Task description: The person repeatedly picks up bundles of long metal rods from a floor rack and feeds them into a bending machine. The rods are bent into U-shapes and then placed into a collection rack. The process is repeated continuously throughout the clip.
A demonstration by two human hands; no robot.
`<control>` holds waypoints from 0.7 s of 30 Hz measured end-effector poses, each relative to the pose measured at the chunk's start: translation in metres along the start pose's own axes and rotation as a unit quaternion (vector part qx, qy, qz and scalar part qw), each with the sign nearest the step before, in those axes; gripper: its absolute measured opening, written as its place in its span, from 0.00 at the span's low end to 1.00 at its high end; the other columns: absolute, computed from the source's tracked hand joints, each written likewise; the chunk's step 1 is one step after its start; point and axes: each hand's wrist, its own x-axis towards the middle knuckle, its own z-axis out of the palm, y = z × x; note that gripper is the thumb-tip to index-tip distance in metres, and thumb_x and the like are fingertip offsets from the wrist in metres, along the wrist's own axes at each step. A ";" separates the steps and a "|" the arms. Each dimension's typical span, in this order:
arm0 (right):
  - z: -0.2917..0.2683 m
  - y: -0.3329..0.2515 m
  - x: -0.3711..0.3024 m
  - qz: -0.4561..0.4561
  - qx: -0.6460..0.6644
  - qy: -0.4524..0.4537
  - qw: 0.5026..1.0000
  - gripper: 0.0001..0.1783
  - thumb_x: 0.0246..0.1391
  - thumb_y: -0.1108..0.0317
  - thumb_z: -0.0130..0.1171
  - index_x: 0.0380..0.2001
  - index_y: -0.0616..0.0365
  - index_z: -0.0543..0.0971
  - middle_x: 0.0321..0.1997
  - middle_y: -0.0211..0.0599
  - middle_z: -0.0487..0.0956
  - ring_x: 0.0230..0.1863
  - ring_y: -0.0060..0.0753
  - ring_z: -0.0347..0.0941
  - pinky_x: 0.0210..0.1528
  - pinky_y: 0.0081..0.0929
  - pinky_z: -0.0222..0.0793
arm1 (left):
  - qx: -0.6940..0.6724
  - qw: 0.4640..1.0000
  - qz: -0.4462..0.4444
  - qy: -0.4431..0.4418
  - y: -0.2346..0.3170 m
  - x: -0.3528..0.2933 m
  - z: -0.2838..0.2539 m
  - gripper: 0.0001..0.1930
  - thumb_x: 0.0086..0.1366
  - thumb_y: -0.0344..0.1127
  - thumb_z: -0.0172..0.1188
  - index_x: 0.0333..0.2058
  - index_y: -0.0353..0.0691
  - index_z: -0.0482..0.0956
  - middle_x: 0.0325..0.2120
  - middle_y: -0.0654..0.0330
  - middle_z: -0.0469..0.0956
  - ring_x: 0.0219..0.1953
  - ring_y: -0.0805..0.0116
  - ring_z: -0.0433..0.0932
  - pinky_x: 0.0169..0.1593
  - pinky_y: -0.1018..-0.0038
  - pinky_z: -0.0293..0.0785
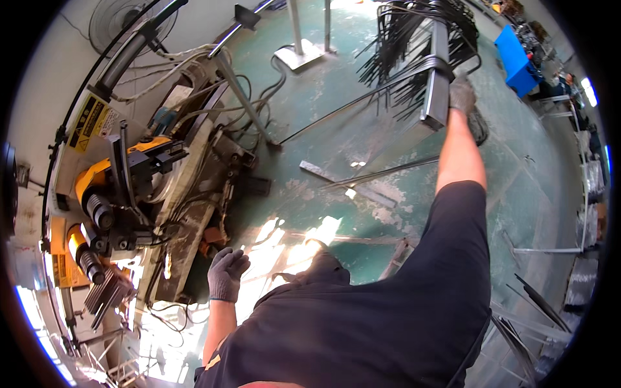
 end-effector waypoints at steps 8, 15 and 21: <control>0.091 -0.040 -0.024 -0.263 -0.068 0.045 0.961 0.19 0.68 0.59 0.44 0.56 0.44 0.78 0.50 0.45 0.83 0.52 0.46 0.79 0.56 0.41 0.73 | -0.078 0.995 0.013 0.060 -0.053 -0.029 -0.061 0.19 0.65 0.28 0.63 0.52 0.28 0.71 0.36 0.47 0.82 0.36 0.55 0.86 0.41 0.64 0.85; 0.128 -0.012 -0.478 -0.425 -0.225 -0.482 0.732 0.23 0.61 0.50 0.52 0.50 0.51 0.84 0.54 0.43 0.83 0.57 0.46 0.79 0.60 0.38 0.72 | -0.181 0.959 0.029 0.218 -0.108 -0.112 -0.161 0.22 0.63 0.29 0.66 0.54 0.26 0.73 0.37 0.50 0.83 0.35 0.61 0.86 0.39 0.68 0.86; -0.032 -0.209 -0.787 -0.533 0.041 -0.655 0.534 0.22 0.56 0.59 0.62 0.48 0.64 0.83 0.47 0.53 0.85 0.51 0.48 0.82 0.54 0.38 0.73 | -0.259 0.908 0.086 0.320 -0.152 -0.234 -0.279 0.22 0.63 0.31 0.64 0.54 0.27 0.74 0.38 0.50 0.84 0.37 0.61 0.86 0.41 0.69 0.86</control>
